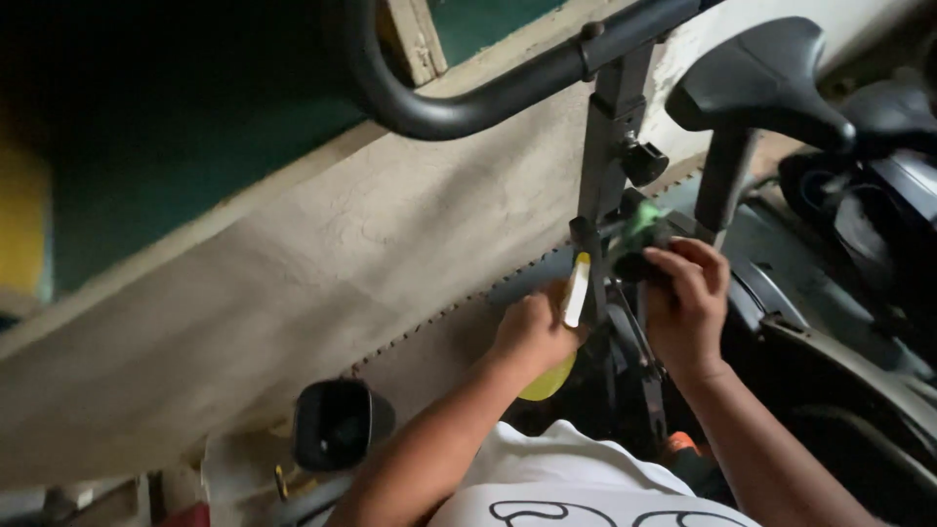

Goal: Cleaning various pieces of gym equipment using a spray bottle and a cloth.

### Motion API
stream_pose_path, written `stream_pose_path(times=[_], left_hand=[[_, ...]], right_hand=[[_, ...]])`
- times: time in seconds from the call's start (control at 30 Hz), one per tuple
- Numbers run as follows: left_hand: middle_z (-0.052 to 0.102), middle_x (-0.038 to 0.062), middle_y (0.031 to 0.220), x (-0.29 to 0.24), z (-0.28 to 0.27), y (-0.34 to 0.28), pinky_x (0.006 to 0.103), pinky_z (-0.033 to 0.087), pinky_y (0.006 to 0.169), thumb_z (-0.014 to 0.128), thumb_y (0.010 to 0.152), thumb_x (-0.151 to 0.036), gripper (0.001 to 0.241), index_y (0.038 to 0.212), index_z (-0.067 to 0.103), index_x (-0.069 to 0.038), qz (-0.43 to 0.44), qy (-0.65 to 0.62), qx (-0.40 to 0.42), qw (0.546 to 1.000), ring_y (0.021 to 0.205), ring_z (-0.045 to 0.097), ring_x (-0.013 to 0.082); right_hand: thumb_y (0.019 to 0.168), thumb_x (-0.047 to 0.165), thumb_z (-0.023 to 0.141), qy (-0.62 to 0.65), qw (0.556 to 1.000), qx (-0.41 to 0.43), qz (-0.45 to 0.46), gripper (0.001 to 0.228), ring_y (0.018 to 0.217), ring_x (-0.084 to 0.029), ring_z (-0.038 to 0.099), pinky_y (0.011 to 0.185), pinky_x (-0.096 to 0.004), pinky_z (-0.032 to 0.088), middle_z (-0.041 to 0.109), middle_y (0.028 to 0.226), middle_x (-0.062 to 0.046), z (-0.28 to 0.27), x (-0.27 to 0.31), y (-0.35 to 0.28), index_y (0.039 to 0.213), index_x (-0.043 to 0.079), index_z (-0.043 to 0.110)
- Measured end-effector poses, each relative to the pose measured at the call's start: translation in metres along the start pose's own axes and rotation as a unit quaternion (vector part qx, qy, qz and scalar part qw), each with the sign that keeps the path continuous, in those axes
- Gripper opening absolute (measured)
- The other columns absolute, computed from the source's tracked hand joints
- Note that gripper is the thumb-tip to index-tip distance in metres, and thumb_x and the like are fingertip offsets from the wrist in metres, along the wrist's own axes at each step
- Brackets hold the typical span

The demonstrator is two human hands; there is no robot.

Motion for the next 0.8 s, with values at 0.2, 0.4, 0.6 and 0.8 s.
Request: stream_pose_path(times=[0.2,0.4,0.6,0.8], left_hand=[[0.074,0.019,0.106,0.027,0.0,0.011,0.0538,0.057,0.085,0.076,0.081,-0.035,0.038,0.112,0.069,-0.015,0.041,0.056,-0.005,0.998,0.101,0.07,0.0424],[0.073,0.021,0.097,0.039,-0.031,0.011,0.0528,0.057,0.077,0.07,0.072,-0.022,0.043,0.113,0.064,-0.011,0.019,-0.048,-0.021,0.998,0.092,0.069,0.0457],[0.072,0.02,0.099,0.051,-0.027,0.005,0.0535,0.056,0.079,0.067,0.072,-0.021,0.046,0.117,0.061,-0.015,0.012,-0.043,0.013,0.999,0.095,0.069,0.0444],[0.068,0.02,0.112,0.068,-0.008,-0.002,0.0545,0.054,0.086,0.066,0.076,-0.022,0.041,0.115,0.056,-0.012,0.009,0.026,0.079,0.997,0.102,0.064,0.0465]], right_hand=[[0.073,0.006,0.069,-0.133,0.977,0.053,-0.154,0.05,0.128,-0.034,0.051,0.108,-0.049,0.043,0.056,0.137,-0.01,0.041,0.065,0.023,0.122,0.015,0.073],[0.09,0.026,0.061,-0.443,0.86,0.098,-0.235,0.046,0.144,-0.027,0.041,0.115,-0.051,0.029,0.055,0.151,-0.004,0.109,0.062,0.009,0.134,0.014,0.07],[0.091,0.036,0.048,-0.602,0.698,0.222,-0.318,0.059,0.153,-0.022,0.025,0.12,-0.05,0.017,0.045,0.16,-0.005,0.155,-0.004,-0.069,0.14,0.008,0.064],[0.091,0.03,0.047,-0.614,0.625,0.381,-0.294,0.06,0.152,-0.023,0.022,0.119,-0.041,0.015,0.038,0.162,-0.01,0.188,-0.074,-0.155,0.144,0.004,0.058]])
Point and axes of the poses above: each hand's wrist, its own y-axis towards the middle knuckle, its own z-axis out of the palm, x = y × z, the point moved 9 cm from there along y, towards the middle knuckle
